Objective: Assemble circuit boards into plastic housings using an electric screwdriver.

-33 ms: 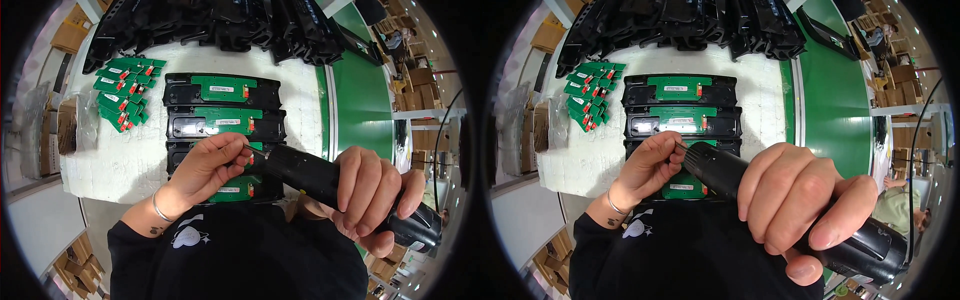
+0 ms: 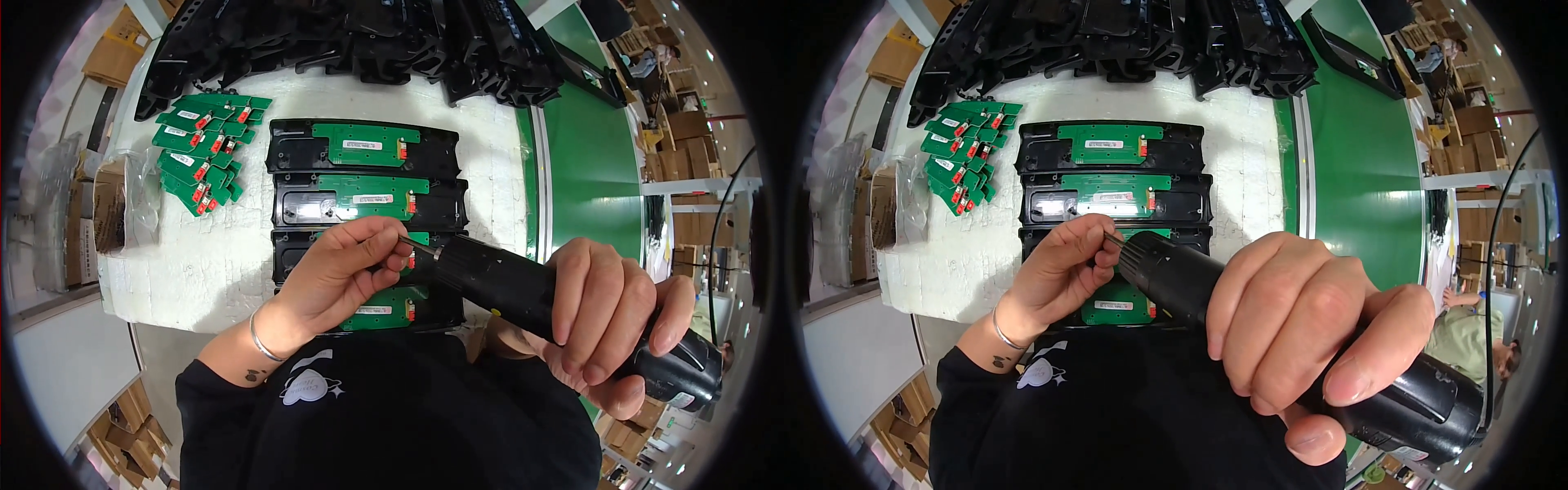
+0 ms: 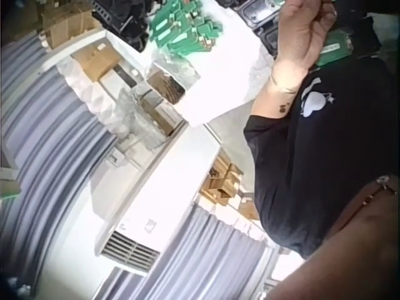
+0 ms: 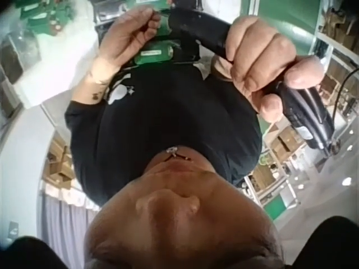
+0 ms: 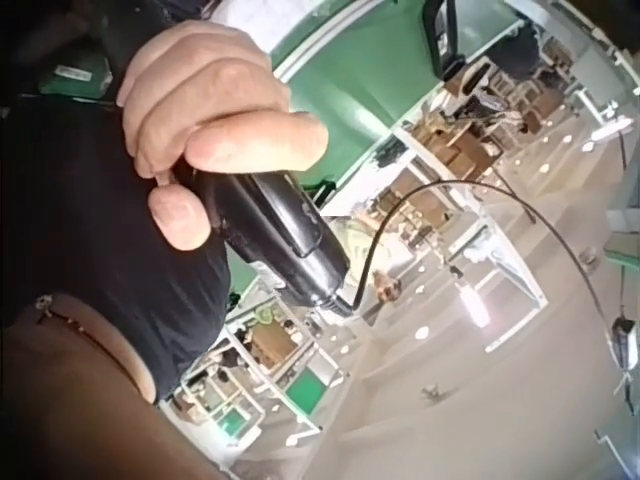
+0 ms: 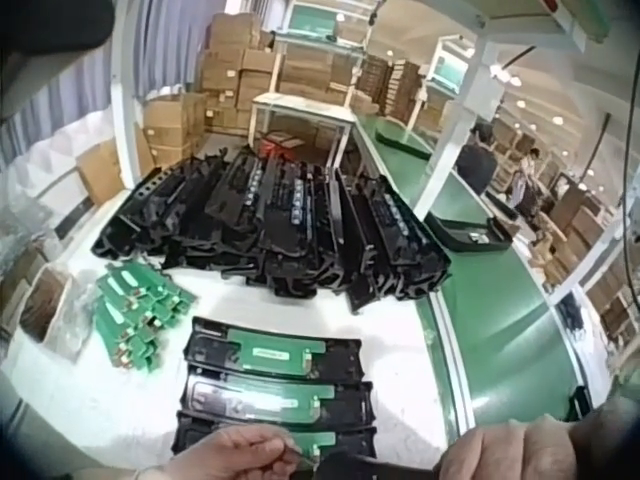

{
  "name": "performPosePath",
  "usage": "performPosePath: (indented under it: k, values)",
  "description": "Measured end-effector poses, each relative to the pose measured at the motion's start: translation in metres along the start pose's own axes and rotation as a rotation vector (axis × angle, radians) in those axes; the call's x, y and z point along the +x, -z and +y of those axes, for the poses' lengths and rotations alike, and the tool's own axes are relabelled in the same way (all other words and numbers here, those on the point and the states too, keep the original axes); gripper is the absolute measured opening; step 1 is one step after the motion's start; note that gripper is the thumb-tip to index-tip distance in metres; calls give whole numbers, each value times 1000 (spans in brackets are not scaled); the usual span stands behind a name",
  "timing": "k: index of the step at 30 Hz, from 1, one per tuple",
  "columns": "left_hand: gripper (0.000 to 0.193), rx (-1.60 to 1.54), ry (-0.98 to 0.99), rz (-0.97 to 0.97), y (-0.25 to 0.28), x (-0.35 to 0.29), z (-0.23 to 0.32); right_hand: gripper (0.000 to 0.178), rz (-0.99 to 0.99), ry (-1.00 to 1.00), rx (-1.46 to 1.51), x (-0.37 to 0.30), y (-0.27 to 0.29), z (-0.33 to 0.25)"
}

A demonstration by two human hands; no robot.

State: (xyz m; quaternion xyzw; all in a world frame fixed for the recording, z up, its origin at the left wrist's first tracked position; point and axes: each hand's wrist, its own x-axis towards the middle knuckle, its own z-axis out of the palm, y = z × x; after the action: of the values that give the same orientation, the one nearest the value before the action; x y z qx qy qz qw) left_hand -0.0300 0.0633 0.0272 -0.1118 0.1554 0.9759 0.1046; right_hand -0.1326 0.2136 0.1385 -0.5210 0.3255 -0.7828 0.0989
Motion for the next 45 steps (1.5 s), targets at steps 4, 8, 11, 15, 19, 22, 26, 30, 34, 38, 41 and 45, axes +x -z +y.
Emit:
performPosePath:
  k: [4,8,11,15,19,22,26,30,34,38,41,45]
  values:
    - [17,0,19,-23,1,5,2,26,-4,-24,-10,3,3,2]
    - [21,-18,15,-104,8,11,4,25,65,-94,-25,9,0,9]
    - [27,2,-60,99,-9,13,7,26,31,-108,20,16,7,32]
    - [32,-194,124,100,-9,20,12,20,253,-188,-107,25,21,97]
    - [33,120,76,27,9,22,19,16,331,-302,-123,27,36,130]
    - [26,197,58,13,13,22,22,16,309,-327,-150,27,39,136]
    - [16,229,48,29,12,21,27,15,330,-338,-141,26,35,137]
    - [15,267,28,-14,21,22,28,14,270,-367,-160,26,36,140]
    - [18,191,-9,95,23,23,28,14,222,-408,-193,28,33,143]
    - [19,110,-17,82,24,21,32,11,192,-424,-277,28,32,144]
    - [19,85,-40,108,27,21,32,11,158,-413,-359,29,32,142]
    - [20,39,-113,132,34,20,33,19,167,-266,-188,38,16,122]
